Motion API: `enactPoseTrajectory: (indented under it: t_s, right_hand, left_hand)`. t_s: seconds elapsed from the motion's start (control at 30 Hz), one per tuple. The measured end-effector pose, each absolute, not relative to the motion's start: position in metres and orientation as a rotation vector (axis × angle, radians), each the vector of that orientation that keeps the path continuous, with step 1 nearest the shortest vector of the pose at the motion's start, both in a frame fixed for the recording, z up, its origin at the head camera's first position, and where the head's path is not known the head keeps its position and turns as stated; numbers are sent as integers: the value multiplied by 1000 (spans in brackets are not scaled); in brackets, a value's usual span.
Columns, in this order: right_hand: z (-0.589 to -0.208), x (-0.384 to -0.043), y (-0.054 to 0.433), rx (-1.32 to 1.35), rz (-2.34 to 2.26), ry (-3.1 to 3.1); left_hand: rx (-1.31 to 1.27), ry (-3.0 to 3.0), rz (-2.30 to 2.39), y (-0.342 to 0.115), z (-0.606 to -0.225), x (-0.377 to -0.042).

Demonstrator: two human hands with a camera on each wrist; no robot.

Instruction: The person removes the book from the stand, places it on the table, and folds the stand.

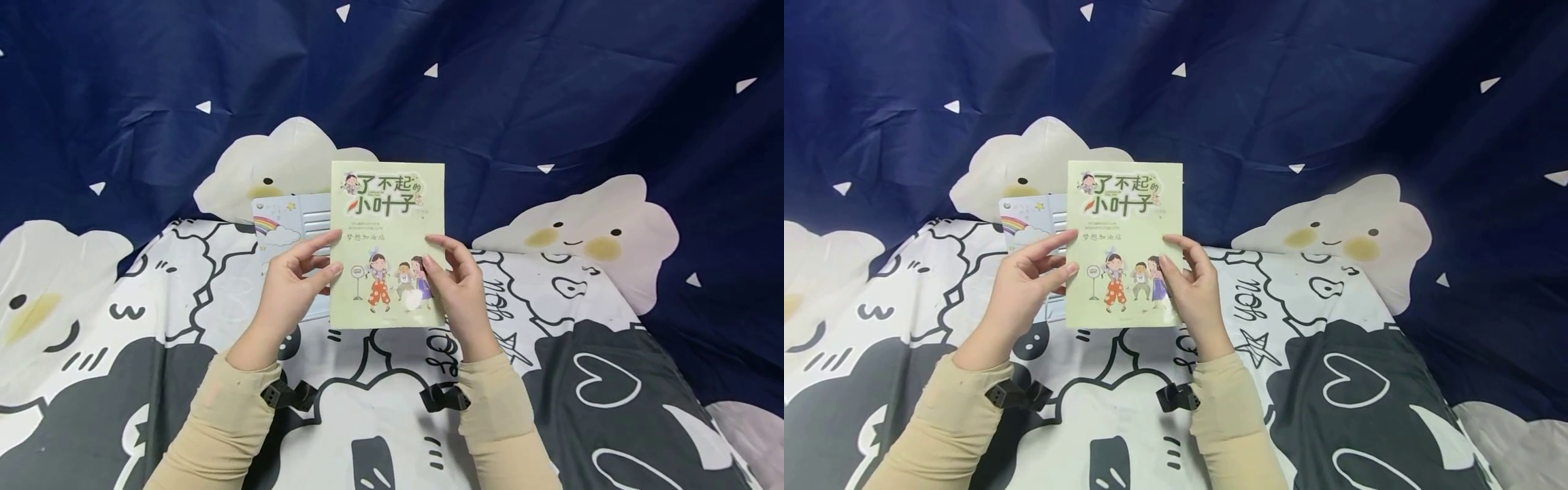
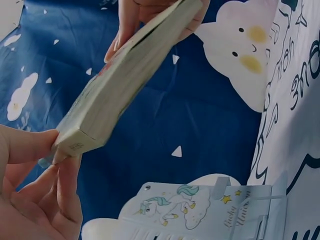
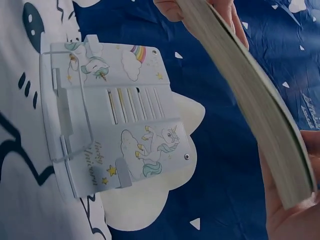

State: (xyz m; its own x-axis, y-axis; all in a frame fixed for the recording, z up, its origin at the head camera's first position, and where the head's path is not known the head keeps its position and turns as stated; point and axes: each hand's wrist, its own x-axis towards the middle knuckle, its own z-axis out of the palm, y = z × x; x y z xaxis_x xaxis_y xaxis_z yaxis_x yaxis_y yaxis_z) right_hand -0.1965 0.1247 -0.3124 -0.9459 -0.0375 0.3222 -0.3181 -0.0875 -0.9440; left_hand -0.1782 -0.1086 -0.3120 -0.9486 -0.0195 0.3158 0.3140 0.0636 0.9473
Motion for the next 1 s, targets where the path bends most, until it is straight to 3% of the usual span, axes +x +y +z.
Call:
enactPoseTrajectory:
  t_s: [1.0]
  right_hand:
    - [-349, -172, 181, 38, 2010, -2335]
  left_hand:
    - [-180, -2388, -2097, -62, -346, -181]
